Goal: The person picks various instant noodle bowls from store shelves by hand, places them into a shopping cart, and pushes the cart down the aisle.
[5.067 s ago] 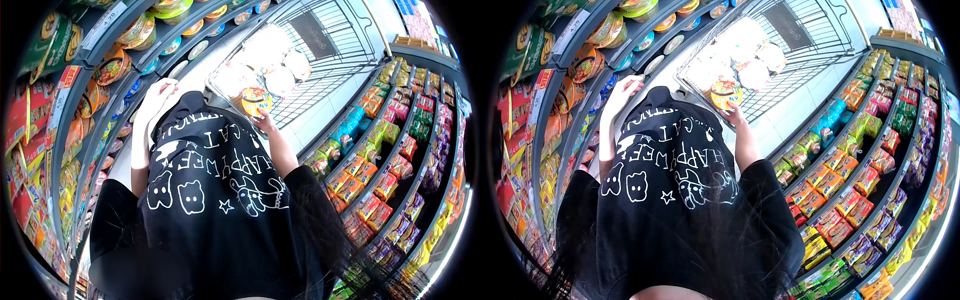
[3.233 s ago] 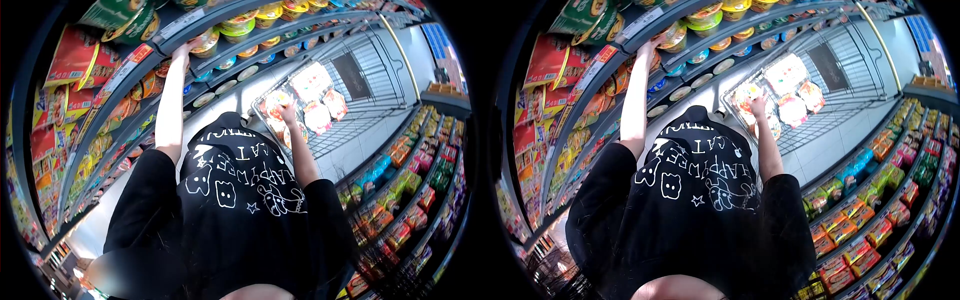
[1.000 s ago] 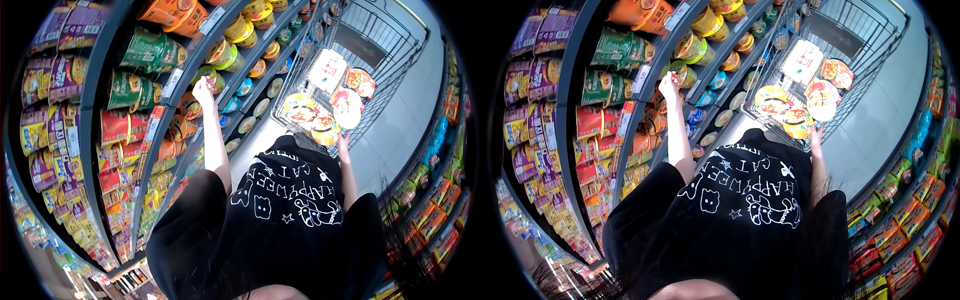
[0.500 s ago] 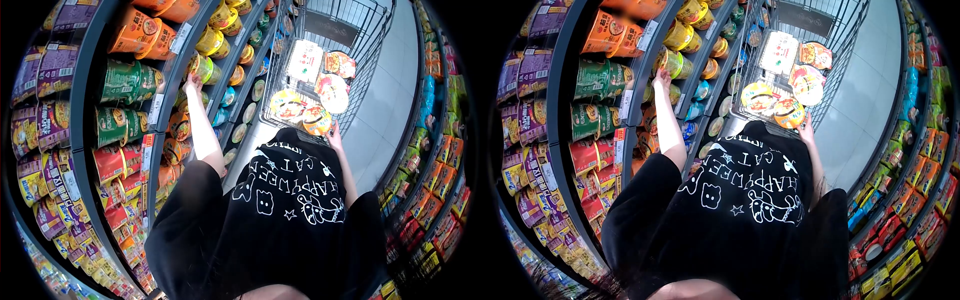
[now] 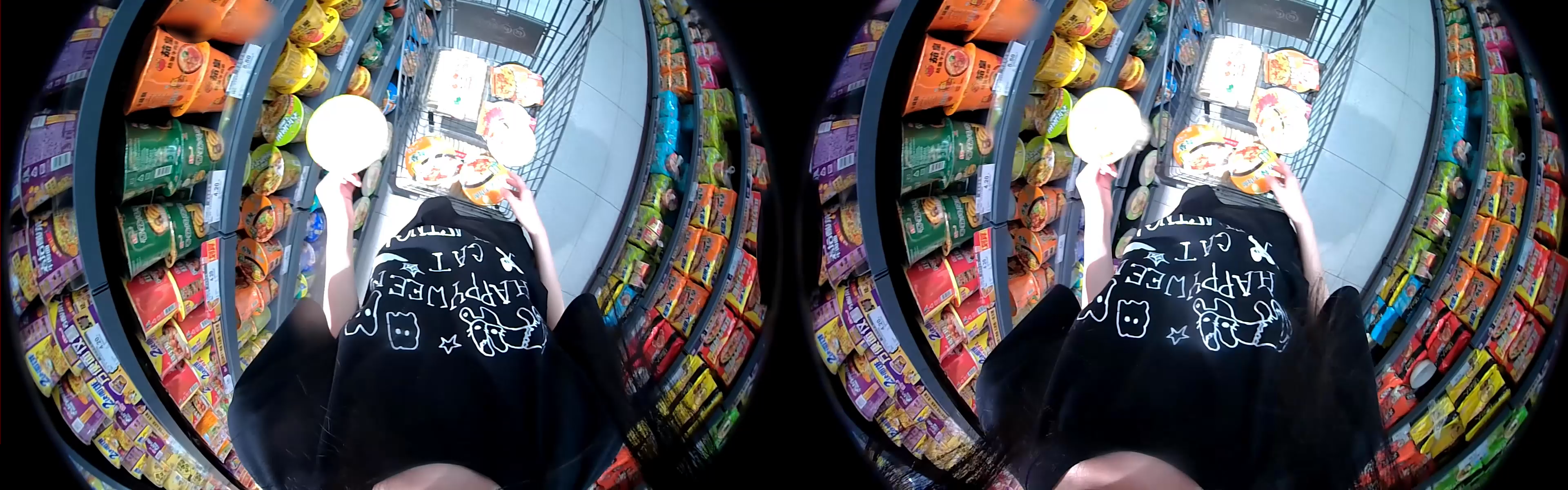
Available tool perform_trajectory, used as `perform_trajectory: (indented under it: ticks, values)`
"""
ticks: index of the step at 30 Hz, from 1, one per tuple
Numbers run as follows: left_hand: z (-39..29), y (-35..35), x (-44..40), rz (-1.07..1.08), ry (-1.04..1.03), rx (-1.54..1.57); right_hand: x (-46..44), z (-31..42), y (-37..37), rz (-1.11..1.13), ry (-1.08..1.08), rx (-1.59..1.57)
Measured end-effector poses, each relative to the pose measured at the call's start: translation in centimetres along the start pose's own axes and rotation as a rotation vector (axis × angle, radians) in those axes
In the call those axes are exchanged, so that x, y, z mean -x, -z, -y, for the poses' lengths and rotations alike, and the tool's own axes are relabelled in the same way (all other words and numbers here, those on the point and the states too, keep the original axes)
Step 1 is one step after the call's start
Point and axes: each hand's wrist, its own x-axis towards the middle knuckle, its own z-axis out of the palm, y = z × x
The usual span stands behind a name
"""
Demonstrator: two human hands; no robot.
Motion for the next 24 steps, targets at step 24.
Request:
perform_trajectory:
  ticks: [24]
  values:
    - [17.9, -9.7, -12.7, 0.493, 0.378, -0.430, -3.7, -5.0, -2.8, 0.227, -0.037, 0.940]
